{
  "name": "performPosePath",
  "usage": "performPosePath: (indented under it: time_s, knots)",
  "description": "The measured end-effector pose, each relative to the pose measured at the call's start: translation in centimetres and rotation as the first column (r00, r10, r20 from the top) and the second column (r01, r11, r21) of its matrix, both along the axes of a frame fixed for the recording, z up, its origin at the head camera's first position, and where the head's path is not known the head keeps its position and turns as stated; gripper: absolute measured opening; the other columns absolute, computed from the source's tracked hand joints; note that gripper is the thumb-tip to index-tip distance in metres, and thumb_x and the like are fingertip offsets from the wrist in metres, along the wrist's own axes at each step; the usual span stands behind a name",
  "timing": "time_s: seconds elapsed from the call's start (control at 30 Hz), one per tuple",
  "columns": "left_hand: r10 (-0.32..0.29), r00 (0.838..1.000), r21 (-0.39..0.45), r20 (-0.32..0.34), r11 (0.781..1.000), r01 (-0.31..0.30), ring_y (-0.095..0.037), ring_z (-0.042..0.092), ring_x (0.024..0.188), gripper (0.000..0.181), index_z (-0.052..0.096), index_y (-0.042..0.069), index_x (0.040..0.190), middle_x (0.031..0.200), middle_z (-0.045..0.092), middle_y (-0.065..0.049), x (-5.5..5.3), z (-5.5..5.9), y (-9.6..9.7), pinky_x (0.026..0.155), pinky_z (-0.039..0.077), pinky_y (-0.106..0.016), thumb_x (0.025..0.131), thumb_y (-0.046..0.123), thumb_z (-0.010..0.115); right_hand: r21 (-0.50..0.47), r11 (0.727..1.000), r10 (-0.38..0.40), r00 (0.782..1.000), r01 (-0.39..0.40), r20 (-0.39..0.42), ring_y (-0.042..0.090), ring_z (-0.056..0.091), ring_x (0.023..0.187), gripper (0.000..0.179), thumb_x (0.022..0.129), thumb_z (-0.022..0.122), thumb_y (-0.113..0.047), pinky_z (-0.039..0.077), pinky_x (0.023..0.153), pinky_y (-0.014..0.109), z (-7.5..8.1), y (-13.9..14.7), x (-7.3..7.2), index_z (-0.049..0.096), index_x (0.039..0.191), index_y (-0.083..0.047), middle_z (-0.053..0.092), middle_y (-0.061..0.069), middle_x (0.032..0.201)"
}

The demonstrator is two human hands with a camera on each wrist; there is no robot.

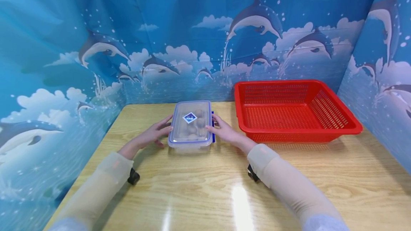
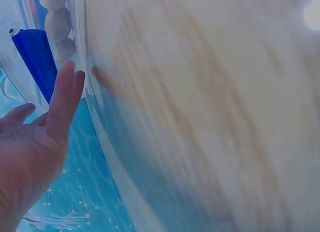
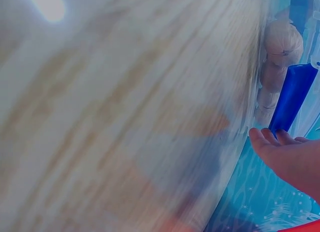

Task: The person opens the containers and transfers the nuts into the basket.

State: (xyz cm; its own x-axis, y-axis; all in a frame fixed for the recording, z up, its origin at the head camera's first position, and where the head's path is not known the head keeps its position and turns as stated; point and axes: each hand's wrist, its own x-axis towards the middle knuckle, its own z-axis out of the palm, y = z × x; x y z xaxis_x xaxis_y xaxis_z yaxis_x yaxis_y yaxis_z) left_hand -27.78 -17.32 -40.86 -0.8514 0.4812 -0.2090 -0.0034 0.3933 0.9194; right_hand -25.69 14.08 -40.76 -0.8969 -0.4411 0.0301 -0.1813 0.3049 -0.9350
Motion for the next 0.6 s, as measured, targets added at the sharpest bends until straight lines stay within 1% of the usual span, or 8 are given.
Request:
performPosePath:
  time_s: [0.13,0.27,0.5,0.6]
  knots:
    - [0.009,1.0,-0.014,-0.012,1.0,-0.009,-0.04,0.05,0.124,0.071,0.009,0.026,0.157,0.158,0.021,-0.016,0.1,0.05,0.03,0.067,0.057,-0.043,0.101,0.039,0.05,0.001,1.0,-0.005,1.0,0.005,0.003,0.045,0.026,0.138,0.066,0.102,0.05,-0.015,0.024,0.112,0.052,0.05,0.02,0.2,0.012,0.153,0.004,0.025,0.031,0.151]
    - [0.029,1.0,-0.018,-0.005,0.999,-0.03,-0.039,0.05,0.124,0.068,0.013,0.029,0.157,0.158,0.024,-0.013,0.26,0.15,0.18,0.067,0.057,-0.042,0.101,0.039,0.05,-0.005,1.0,-0.007,1.0,0.007,0.009,0.044,0.026,0.138,0.065,0.103,0.049,-0.016,0.022,0.112,0.052,-0.06,0.11,0.22,0.013,0.153,0.002,0.024,0.029,0.152]
    - [0.025,1.0,0.02,0.004,0.999,-0.025,-0.041,0.048,0.126,0.067,0.013,0.028,0.157,0.158,0.024,-0.014,0.38,0.02,0.24,0.068,0.058,-0.043,0.102,0.037,0.05,0.005,1.0,-0.015,1.0,0.014,0.02,0.045,0.02,0.14,0.066,0.103,0.05,-0.02,0.02,0.112,0.055,-0.26,0.21,0.28,0.013,0.155,-0.002,0.017,0.024,0.157]
    - [0.02,1.0,0.035,0.008,0.999,-0.02,-0.042,0.044,0.129,0.068,0.012,0.026,0.157,0.159,0.02,-0.014,0.37,-0.07,0.26,0.07,0.057,-0.044,0.102,0.037,0.05,0.015,0.999,-0.035,0.999,0.035,0.027,0.045,0.016,0.141,0.066,0.103,0.05,-0.021,0.019,0.112,0.055,-0.33,0.24,0.31,0.013,0.155,-0.003,0.014,0.023,0.158]
